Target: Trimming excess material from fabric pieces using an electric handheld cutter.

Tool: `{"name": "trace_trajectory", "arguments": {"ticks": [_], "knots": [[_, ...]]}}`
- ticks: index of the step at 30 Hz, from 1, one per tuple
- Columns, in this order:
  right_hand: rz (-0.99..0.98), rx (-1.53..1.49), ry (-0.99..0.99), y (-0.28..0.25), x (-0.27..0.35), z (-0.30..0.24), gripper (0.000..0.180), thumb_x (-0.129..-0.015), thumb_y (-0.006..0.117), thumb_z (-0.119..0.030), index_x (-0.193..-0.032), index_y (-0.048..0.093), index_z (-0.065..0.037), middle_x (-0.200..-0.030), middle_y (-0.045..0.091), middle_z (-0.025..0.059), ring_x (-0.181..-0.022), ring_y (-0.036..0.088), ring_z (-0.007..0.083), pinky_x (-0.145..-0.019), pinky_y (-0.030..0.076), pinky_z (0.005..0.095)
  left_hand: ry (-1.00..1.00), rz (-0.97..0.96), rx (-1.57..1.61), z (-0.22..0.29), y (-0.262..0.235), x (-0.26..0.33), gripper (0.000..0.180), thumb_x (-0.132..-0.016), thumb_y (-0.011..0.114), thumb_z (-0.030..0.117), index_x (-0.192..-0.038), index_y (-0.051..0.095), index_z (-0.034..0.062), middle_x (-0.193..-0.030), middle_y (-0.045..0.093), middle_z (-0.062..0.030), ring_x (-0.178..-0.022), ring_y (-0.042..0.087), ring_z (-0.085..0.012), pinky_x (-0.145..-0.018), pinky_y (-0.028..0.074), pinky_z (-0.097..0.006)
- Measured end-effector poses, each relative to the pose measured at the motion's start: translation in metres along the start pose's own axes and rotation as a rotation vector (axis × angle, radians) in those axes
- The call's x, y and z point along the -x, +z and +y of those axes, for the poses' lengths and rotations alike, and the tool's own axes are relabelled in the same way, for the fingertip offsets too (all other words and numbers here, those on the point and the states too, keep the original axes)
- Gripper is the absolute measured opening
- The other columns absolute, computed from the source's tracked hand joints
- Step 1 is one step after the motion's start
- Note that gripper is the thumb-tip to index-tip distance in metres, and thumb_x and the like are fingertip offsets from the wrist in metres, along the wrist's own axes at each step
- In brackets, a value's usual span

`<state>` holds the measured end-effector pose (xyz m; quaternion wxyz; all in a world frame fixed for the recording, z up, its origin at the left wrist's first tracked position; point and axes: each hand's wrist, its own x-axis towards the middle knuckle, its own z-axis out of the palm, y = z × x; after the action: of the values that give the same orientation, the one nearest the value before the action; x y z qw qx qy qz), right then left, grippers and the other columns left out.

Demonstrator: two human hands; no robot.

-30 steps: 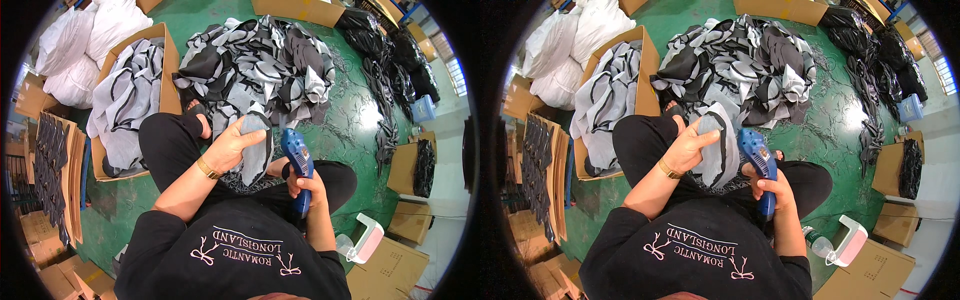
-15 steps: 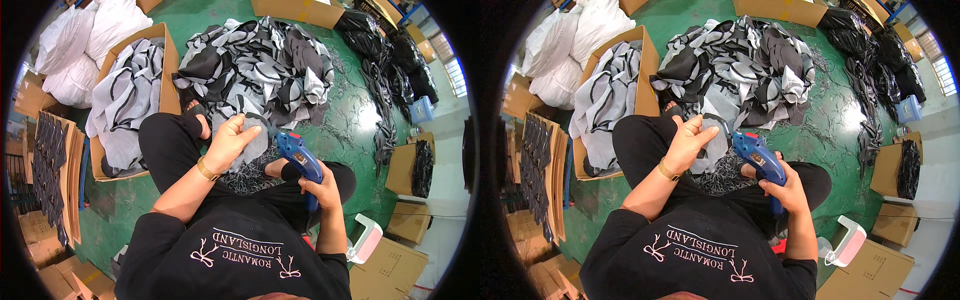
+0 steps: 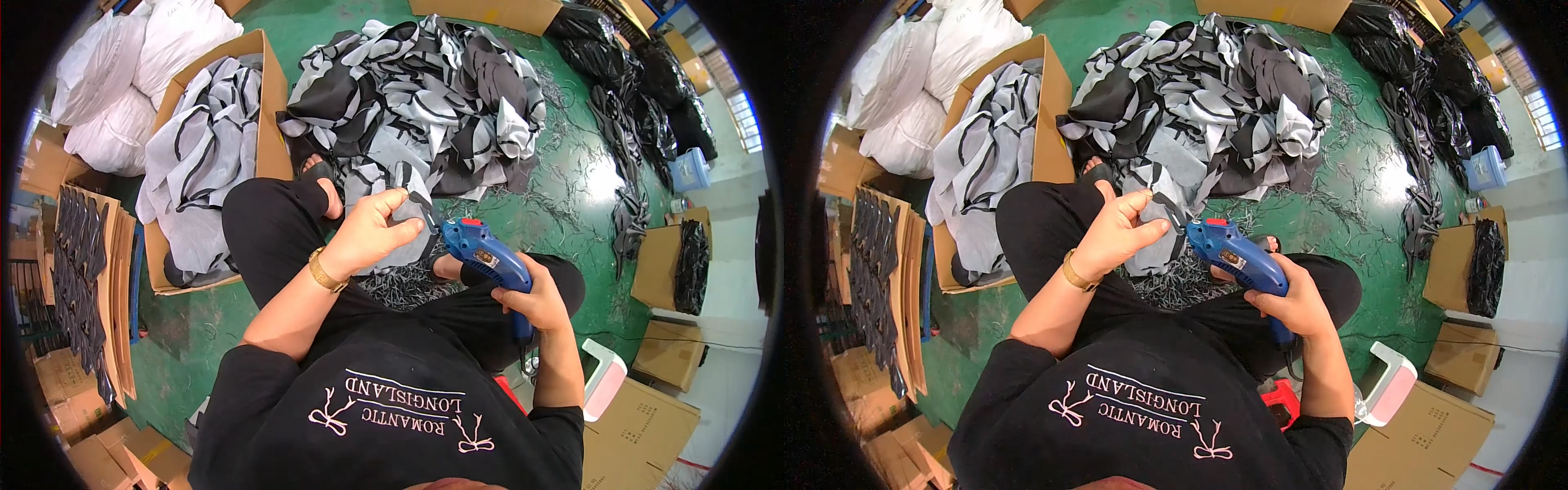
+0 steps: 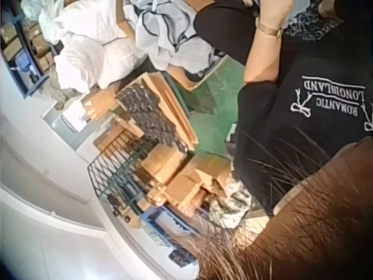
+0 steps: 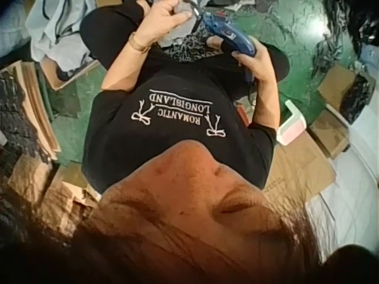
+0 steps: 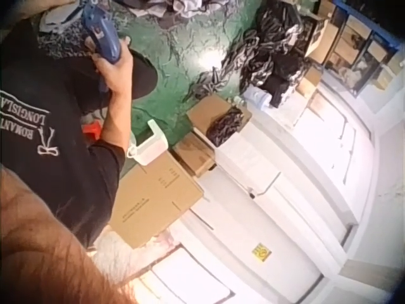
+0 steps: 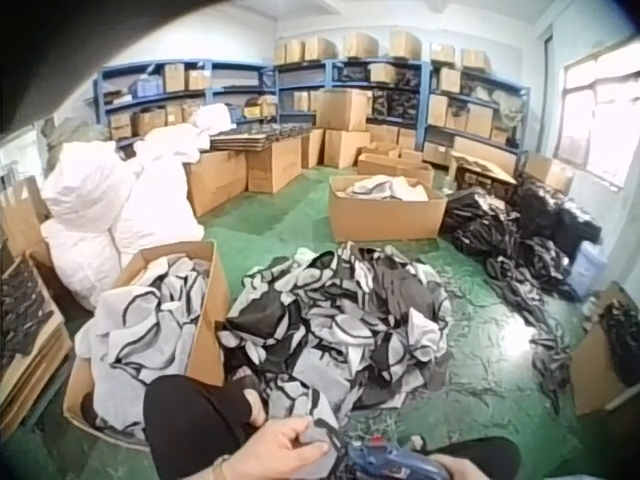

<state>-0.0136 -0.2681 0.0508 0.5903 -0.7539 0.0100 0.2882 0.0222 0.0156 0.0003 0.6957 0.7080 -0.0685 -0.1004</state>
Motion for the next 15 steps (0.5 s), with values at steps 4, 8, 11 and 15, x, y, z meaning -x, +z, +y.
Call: {"name": "trace_trajectory", "arguments": {"ticks": [4, 8, 11, 15], "knots": [[-0.016, 0.001, 0.019, -0.001, 0.000, 0.000, 0.041, -0.070, 0.073, -0.003, -0.108, 0.056, 0.000, -0.078, 0.058, 0.0032, -0.061, 0.055, 0.0096, -0.055, 0.046, 0.0255, -0.023, -0.111, 0.087, 0.018, -0.005, 0.001, 0.015, -0.081, 0.065, 0.007, -0.084, 0.054, -0.0016, -0.075, 0.044, 0.0084, -0.066, 0.037, 0.0002, -0.052, 0.034, -0.019], [-0.026, 0.063, 0.014, -0.002, -0.001, -0.006, 0.041, -0.070, 0.073, -0.004, -0.107, 0.057, 0.000, -0.078, 0.059, 0.0031, -0.061, 0.055, 0.0095, -0.055, 0.046, 0.0257, -0.022, -0.207, -0.048, 0.021, -0.011, 0.002, 0.015, -0.080, 0.063, 0.006, -0.091, 0.058, -0.0033, -0.075, 0.048, 0.0068, -0.066, 0.039, -0.0006, -0.054, 0.036, -0.020], [-0.026, 0.092, 0.005, -0.002, -0.003, -0.009, 0.041, -0.068, 0.071, -0.001, -0.107, 0.057, 0.001, -0.076, 0.058, 0.0031, -0.059, 0.055, 0.0096, -0.053, 0.046, 0.0249, 0.128, -0.253, -0.331, 0.023, -0.015, 0.001, 0.014, -0.078, 0.065, 0.003, -0.078, 0.051, -0.0007, -0.067, 0.037, 0.0085, -0.060, 0.033, -0.0005, -0.053, 0.029, -0.018], [-0.058, 0.046, -0.010, 0.002, -0.012, -0.009, 0.041, -0.067, 0.069, 0.001, -0.107, 0.056, 0.002, -0.074, 0.057, 0.0037, -0.056, 0.054, 0.0103, -0.052, 0.045, 0.0243, -0.001, -0.264, -0.149, 0.023, -0.012, 0.003, 0.019, -0.077, 0.066, 0.004, -0.075, 0.047, -0.0003, -0.065, 0.035, 0.0088, -0.060, 0.030, -0.0012, -0.052, 0.026, -0.018]]}}
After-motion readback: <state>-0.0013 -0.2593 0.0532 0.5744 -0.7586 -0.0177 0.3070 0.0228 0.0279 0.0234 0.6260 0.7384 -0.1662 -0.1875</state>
